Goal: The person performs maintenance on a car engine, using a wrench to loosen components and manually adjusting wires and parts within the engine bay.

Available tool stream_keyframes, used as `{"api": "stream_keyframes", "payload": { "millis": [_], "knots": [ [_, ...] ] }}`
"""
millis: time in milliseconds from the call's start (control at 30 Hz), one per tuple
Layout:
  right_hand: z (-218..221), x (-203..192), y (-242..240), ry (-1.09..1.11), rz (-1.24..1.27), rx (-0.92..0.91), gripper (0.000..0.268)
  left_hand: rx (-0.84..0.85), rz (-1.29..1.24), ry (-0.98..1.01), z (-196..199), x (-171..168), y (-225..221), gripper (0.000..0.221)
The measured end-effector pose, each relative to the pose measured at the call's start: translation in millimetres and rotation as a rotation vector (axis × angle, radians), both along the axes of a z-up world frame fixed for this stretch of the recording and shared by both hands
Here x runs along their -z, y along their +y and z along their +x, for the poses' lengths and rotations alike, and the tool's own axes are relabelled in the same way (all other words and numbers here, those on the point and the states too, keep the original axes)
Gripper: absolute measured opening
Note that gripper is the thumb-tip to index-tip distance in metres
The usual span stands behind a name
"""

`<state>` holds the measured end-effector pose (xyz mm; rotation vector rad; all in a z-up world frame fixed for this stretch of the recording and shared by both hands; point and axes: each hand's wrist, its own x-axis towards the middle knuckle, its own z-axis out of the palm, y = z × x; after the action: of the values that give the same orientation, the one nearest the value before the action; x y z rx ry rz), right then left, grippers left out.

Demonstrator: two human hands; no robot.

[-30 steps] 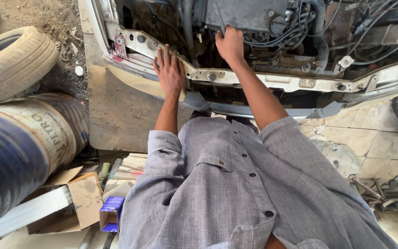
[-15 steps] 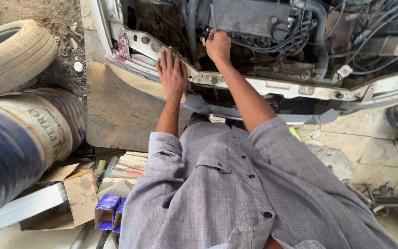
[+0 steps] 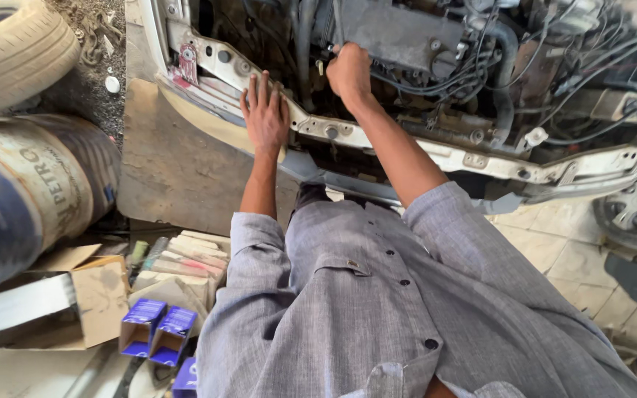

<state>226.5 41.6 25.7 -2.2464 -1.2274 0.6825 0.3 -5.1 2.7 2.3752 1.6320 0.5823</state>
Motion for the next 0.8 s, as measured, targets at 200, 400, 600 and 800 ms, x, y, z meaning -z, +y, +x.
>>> {"api": "stream_keyframes", "payload": {
  "millis": [200,400,600,800],
  "knots": [
    [-6.1,-17.3,-1.7,-0.078,-0.053,-0.053,0.018,-0.017,-0.013,0.005,-0.2,1.6,-0.3,0.036],
    [-13.7,-17.1,-3.4,-0.066,-0.023,-0.053,0.019,-0.003,-0.008,-0.015,-3.2,4.4,-1.0,0.038],
    [-4.5,-0.3,-6.0,-0.061,0.03,-0.078,0.024,0.001,0.009,0.02,1.4,-8.0,1.8,0.041],
    [-5.2,-3.7,-7.0,-0.046,0.07,-0.084,0.026,0.245,-0.005,-0.195,43.5,-59.9,44.6,0.05]
  ]
}}
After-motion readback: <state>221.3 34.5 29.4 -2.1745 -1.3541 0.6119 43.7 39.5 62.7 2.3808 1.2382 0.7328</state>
